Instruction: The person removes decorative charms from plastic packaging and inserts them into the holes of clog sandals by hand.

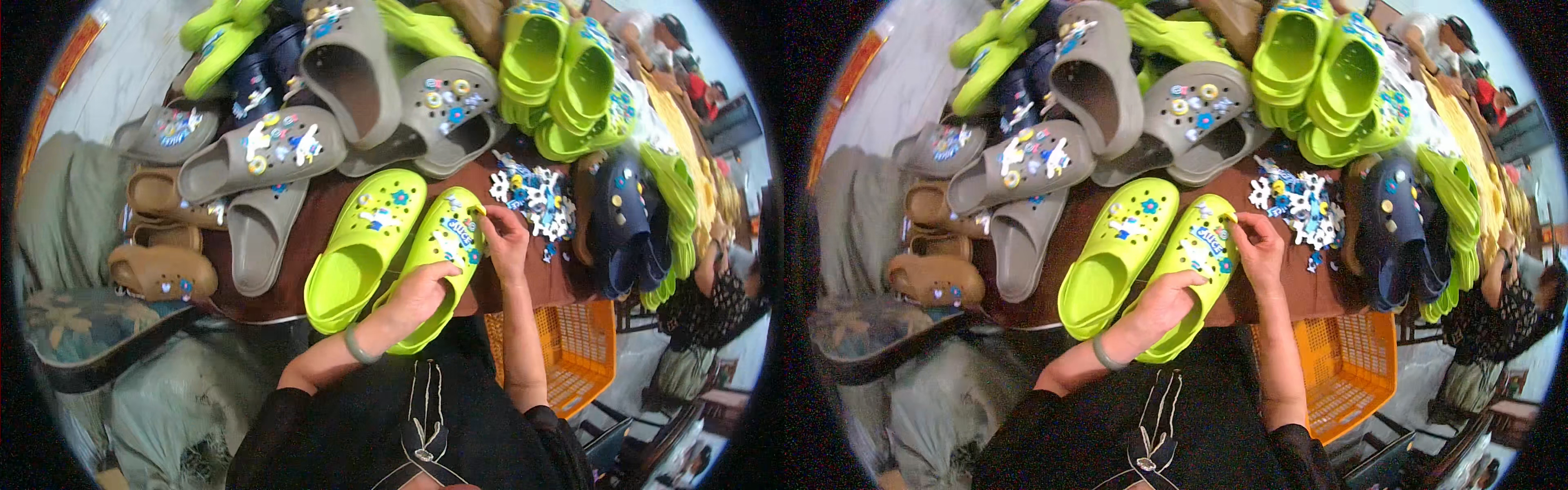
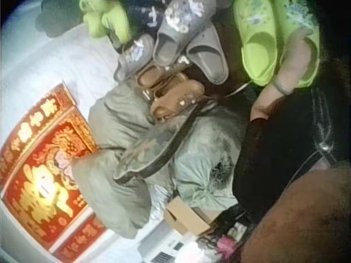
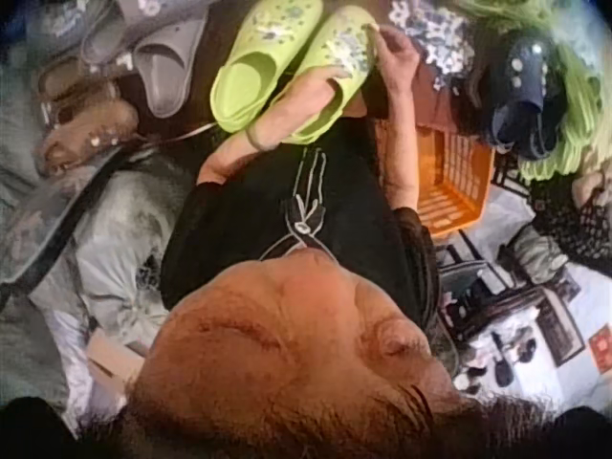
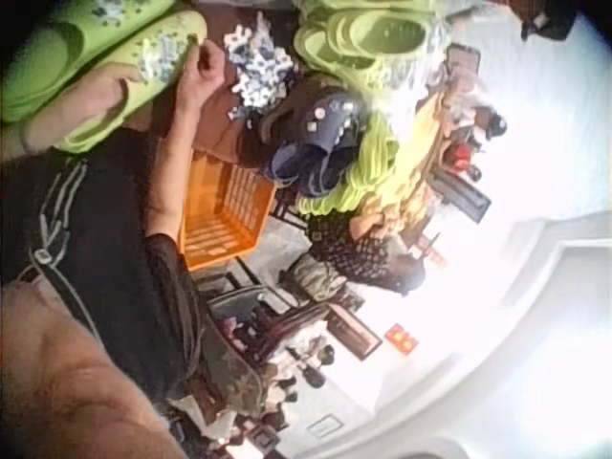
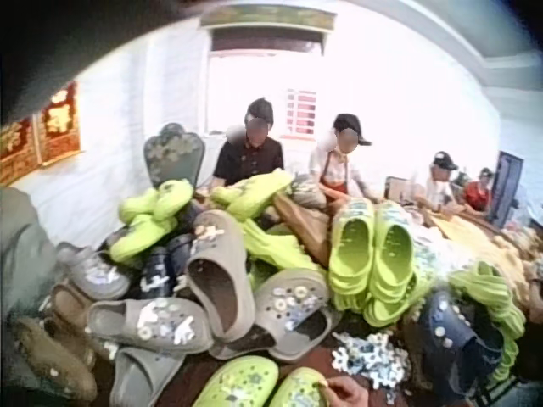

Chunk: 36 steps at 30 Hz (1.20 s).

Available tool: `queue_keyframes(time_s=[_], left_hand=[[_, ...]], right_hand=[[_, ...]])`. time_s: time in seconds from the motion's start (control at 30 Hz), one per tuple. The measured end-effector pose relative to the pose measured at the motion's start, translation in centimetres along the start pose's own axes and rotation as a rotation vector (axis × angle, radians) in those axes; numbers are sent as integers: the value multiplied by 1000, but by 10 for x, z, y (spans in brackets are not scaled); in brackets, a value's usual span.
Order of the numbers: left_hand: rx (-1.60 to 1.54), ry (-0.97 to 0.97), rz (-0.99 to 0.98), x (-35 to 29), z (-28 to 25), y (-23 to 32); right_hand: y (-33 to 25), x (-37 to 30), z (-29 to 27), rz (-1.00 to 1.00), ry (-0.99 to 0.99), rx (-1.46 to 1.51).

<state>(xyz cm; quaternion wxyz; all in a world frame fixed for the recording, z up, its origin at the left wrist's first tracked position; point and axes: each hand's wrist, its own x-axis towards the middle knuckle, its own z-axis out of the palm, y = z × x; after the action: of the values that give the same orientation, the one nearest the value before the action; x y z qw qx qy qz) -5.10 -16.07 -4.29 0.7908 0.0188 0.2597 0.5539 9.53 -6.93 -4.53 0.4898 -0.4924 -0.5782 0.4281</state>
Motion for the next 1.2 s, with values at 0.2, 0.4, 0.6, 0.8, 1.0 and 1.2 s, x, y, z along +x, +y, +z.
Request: queue_keyframes(time_s=[0.2, 0.4, 0.6, 0.8, 1.0, 1.2], left_hand=[[215, -77, 39, 1, -13, 3], [644, -99, 161, 23, -52, -13], [390, -60, 62, 13, -25, -2], [43, -3, -8, 6, -6, 4], [-47, 48, -51, 0, 6, 10], [-86, 56, -59, 0, 5, 11]], right_hand=[[6, 6, 6, -92, -34, -61], [0, 14, 1, -437, -90, -388], [-23, 21, -7, -683, -230, -647], [-46, 14, -5, -784, -402, -902], [-50, -9, 4, -696, -378, -1203], [-48, -13, 10, -604, -372, -1274]])
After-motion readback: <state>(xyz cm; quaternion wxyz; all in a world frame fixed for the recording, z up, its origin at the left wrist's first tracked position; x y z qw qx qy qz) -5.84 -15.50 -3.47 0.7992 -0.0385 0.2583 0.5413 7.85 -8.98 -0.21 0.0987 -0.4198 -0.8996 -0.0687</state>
